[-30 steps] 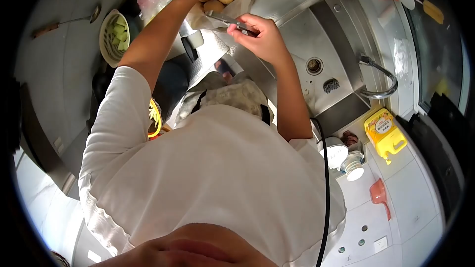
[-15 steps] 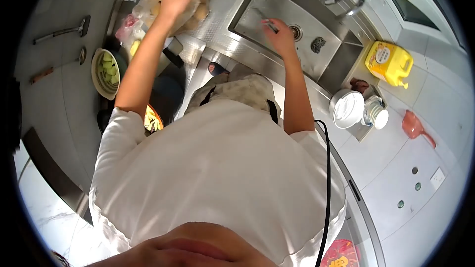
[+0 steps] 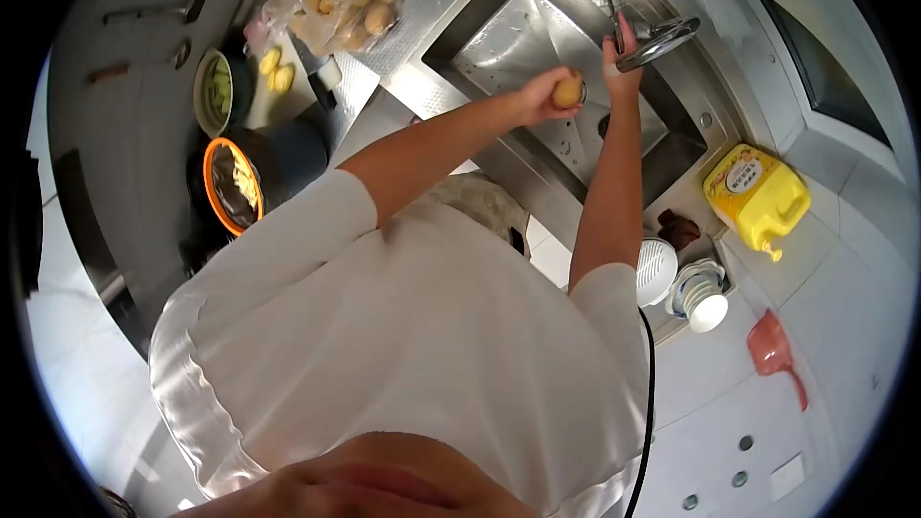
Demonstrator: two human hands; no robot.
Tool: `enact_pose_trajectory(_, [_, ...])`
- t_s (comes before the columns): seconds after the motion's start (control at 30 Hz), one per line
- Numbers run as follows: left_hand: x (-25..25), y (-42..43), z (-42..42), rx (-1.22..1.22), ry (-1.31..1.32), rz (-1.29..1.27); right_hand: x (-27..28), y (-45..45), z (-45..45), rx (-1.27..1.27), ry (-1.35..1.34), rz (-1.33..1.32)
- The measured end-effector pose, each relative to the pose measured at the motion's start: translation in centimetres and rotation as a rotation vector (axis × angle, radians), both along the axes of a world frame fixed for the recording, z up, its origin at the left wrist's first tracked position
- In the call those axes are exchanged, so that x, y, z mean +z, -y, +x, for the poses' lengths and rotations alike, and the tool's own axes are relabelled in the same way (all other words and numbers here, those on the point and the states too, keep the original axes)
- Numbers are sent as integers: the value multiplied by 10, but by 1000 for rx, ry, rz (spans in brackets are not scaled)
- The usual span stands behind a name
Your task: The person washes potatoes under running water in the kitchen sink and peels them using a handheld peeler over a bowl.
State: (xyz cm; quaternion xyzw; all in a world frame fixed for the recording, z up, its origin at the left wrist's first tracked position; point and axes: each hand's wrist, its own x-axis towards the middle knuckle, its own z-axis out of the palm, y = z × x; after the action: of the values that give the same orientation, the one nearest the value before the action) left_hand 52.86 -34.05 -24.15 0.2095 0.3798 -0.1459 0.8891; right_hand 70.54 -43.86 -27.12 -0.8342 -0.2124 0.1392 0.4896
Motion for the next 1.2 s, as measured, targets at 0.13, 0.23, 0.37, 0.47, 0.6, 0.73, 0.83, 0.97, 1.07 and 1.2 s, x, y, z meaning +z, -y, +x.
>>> enact_pose_trajectory(0.13, [-13,21,35,-106,79,-25,-4,14,-19,-66,-1,263])
enact_pose_trajectory(0.23, [26,29,52,14,-73,299,19,20,-53,-212,-125,382])
enact_pose_trajectory(0.37, [-3,16,74,-228,-33,363,-5,35,-81,-406,-174,532])
enact_pose_trajectory(0.47, [-27,19,84,-266,-176,197,-3,41,-99,-506,-404,579])
enact_pose_trajectory(0.6, [-30,15,84,-141,-24,100,-18,49,-108,-543,-493,672])
enact_pose_trajectory(0.73, [1,14,71,-33,31,118,2,47,-110,-673,-702,678])
enact_pose_trajectory(0.83, [-15,14,67,-58,203,122,3,46,-112,-693,-775,711])
enact_pose_trajectory(0.97, [-16,13,70,-120,271,250,6,40,-119,-699,-727,741])
enact_pose_trajectory(1.07, [-21,16,77,-171,121,366,-14,33,-124,-663,-584,724])
enact_pose_trajectory(1.2, [-24,7,80,-161,57,208,7,26,-130,-736,-566,754])
